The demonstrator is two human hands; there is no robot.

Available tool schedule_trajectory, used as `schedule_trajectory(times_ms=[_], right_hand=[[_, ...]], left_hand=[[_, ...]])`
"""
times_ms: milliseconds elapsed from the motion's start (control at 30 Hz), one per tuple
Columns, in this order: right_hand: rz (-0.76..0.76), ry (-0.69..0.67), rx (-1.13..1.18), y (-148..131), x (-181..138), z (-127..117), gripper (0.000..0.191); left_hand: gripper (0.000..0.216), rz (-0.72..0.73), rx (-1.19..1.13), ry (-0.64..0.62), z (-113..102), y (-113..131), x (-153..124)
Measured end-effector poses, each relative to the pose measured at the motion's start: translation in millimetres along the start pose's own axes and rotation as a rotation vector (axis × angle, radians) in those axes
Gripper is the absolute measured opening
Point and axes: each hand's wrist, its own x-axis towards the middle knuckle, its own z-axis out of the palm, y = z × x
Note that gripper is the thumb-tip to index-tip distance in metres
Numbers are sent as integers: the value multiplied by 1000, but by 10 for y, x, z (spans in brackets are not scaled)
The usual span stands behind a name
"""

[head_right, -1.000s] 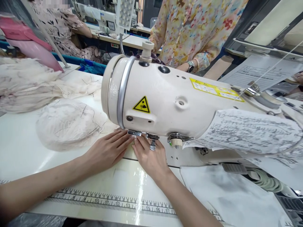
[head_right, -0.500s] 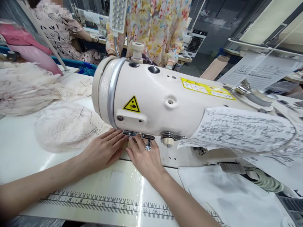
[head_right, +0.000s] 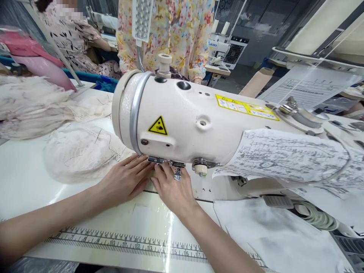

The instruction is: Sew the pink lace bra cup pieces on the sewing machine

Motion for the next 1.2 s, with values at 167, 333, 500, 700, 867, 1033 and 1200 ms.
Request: schedule_trajectory(times_ms=[167, 333, 500, 700, 867, 1033, 1200], right_hand=[[-17, 9, 15, 1, 0, -4, 28], [-20, 59, 32, 0, -17, -15, 23], [-17, 69, 47, 12, -24, -36, 20], [-51, 118, 72, 36, 7, -92, 20], [-105, 182, 139, 80, 12, -104, 19], [-121, 242, 164, 92, 13, -111, 20], [-138, 273, 143, 70, 33, -159, 23]], left_hand=[[42, -9, 24, -15, -11, -3, 3], [44, -23, 44, -50, -20, 0, 17], [46, -37, 53, -75, -22, 11, 34], [51, -94, 57, -101, 5, 34, 10], [49, -70, 140, -11, -66, 36, -22], [26, -272, 332, -66, -359, -155, -140], [18, -523, 361, -139, -592, -430, -407]])
